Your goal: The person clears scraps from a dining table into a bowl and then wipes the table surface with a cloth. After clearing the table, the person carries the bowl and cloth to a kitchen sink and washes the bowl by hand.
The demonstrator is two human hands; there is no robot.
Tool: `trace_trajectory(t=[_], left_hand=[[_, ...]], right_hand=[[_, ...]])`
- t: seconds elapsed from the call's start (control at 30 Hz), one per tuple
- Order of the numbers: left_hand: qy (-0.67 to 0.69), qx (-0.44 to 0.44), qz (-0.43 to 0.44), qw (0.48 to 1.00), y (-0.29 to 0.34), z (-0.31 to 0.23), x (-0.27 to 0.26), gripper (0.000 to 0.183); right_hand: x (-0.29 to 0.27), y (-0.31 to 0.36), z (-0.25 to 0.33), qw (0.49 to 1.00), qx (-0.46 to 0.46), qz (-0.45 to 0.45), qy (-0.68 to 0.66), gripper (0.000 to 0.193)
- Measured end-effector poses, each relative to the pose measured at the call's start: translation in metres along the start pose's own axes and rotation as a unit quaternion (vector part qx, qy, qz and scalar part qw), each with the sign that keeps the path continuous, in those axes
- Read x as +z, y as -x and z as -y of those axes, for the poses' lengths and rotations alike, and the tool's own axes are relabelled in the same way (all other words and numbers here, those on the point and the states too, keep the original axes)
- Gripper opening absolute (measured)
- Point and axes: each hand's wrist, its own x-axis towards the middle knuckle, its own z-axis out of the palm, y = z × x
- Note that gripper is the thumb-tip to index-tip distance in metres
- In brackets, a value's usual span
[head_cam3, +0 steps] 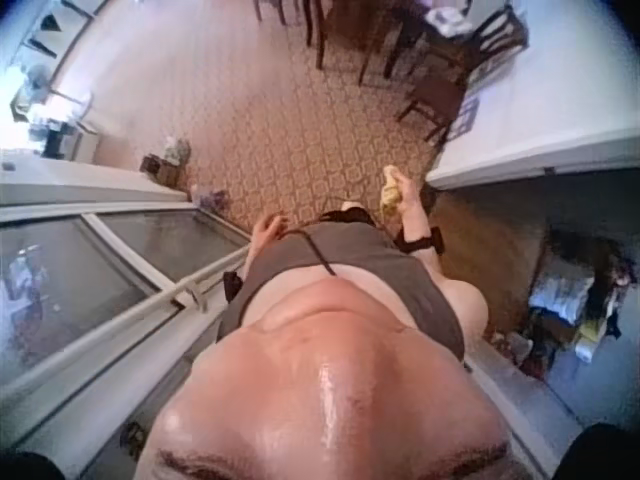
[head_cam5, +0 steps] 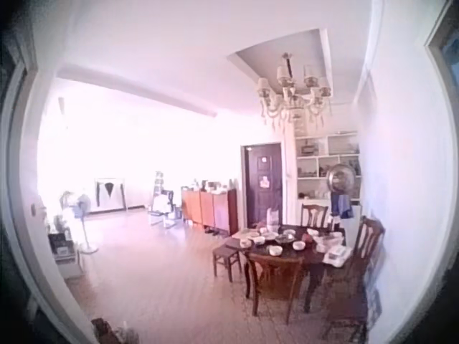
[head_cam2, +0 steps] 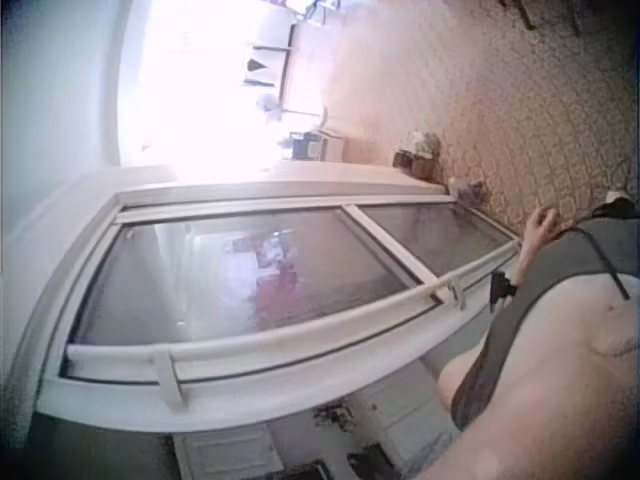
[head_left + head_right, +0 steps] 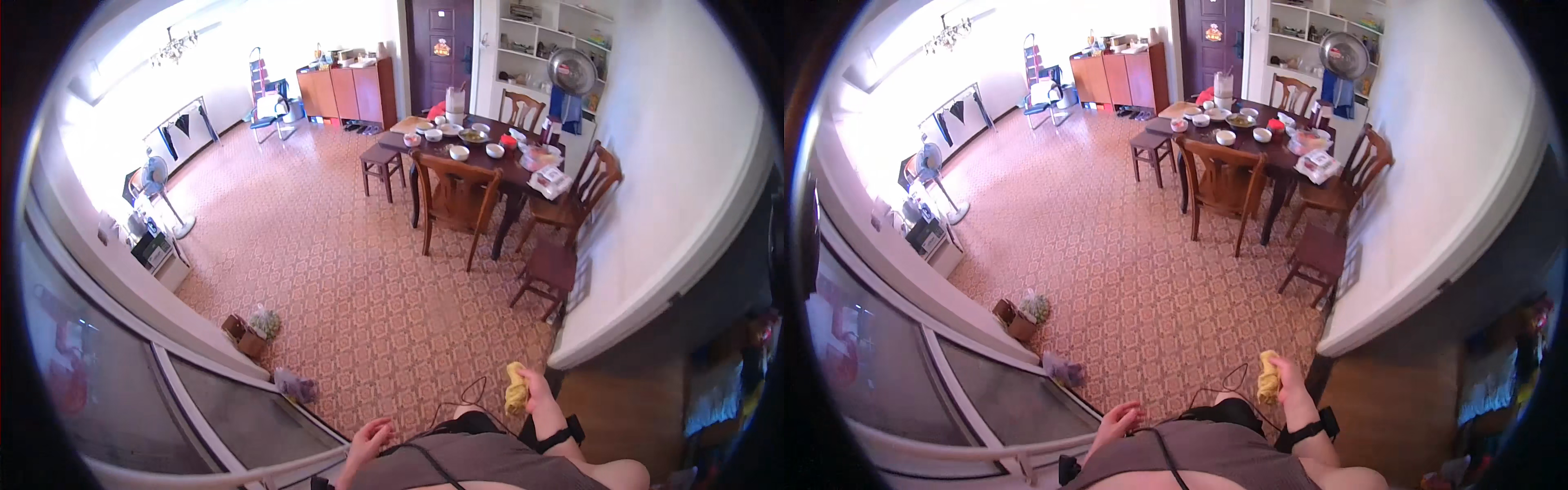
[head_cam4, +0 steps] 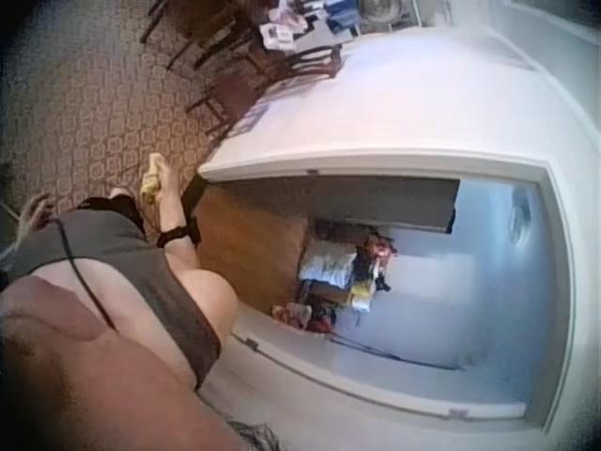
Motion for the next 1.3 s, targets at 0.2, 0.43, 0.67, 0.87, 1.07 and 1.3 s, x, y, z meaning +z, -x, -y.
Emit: trace_trajectory(t=[0.2, 0.43, 0.67, 0.87, 1.07, 1.3], left_hand=[[-0.061, -0.017, -0.053, 0.997, -0.117, -0.037, -0.001, 0.033], [-0.074, 0.103, -0.089, 0.988, -0.253, -0.214, 0.032, 0.033], [-0.07, 0.099, -0.205, 0.971, -0.349, -0.314, -0.061, 0.029], [-0.115, 0.133, -0.207, 0.962, -0.497, -0.431, -0.171, 0.031], [-0.168, 0.163, -0.082, 0.969, -0.686, -0.579, -0.187, 0.032], [-0.221, 0.106, 0.086, 0.966, -0.894, -0.658, -0.137, 0.033]], right_hand=[[0.09, -0.162, 0.076, 0.983, 0.014, 0.183, 0.026, 0.023], [0.308, -0.236, 0.211, 0.959, -0.012, 0.271, 0.085, 0.027], [0.461, -0.332, 0.312, 0.914, -0.059, 0.392, 0.083, 0.03], [0.582, -0.422, 0.358, 0.91, -0.096, 0.401, 0.04, 0.03], [0.648, -0.476, 0.413, 0.936, -0.135, 0.321, -0.044, 0.038], [0.647, -0.531, 0.457, 0.946, -0.256, 0.19, -0.053, 0.042]])
